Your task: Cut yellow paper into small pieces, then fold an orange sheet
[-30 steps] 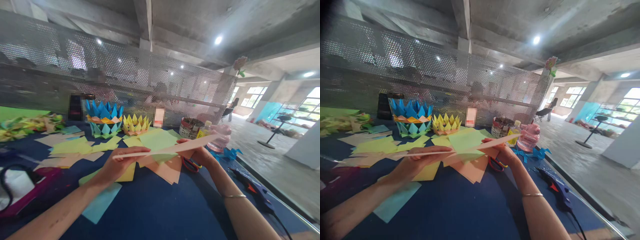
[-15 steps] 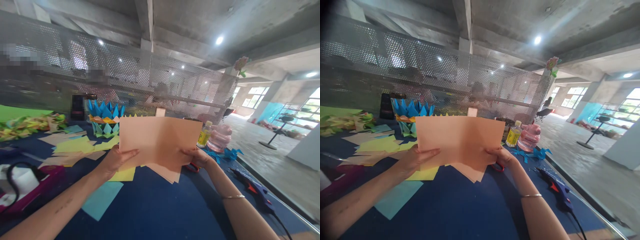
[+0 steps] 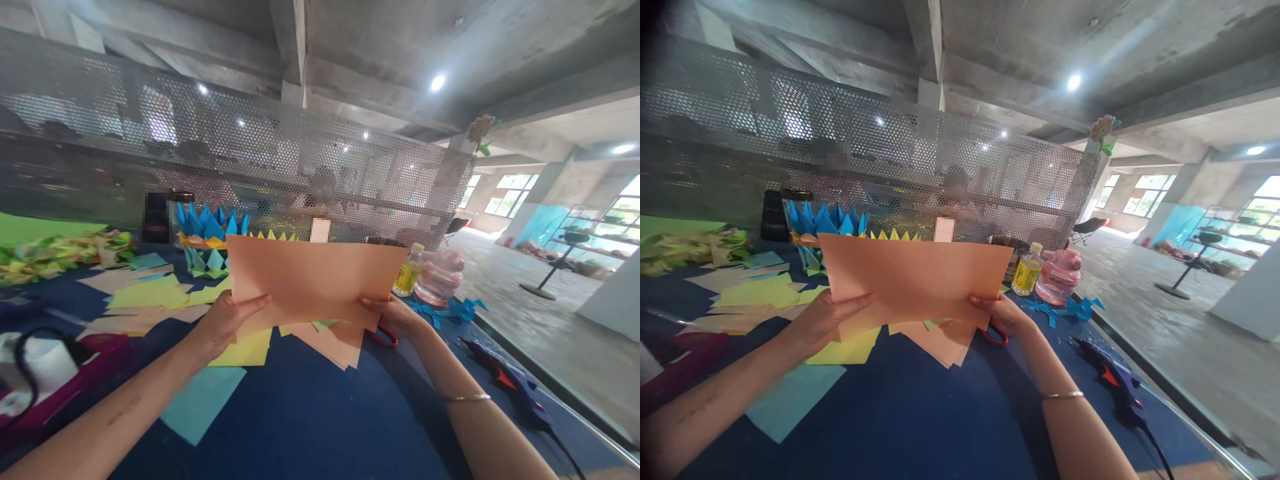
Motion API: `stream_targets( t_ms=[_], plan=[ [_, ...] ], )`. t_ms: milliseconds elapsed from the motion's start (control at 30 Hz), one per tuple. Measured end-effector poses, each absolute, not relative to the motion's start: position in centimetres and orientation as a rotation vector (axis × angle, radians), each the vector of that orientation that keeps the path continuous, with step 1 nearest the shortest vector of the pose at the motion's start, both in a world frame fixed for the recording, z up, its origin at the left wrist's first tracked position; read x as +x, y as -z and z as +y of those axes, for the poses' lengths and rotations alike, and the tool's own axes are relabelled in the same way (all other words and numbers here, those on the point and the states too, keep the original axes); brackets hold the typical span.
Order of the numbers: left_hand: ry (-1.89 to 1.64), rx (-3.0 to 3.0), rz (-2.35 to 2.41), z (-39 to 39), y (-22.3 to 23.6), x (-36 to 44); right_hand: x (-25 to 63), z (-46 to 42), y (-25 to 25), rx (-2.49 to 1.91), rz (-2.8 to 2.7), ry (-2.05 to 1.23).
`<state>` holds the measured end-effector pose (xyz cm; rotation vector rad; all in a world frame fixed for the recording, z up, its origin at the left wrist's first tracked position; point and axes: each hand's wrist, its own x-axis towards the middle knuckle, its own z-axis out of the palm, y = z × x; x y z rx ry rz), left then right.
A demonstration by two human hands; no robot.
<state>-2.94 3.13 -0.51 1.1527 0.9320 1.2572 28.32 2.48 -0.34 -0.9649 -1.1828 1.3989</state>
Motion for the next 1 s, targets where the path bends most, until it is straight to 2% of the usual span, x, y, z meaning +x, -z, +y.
stream_targets(
  t_ms=[1000],
  plan=[
    [-1.226, 1.207, 1.130, 4.7, 2.3, -3.6, 27.6, 2.5, 0.7, -1.090, -1.288, -1.307]
  ],
)
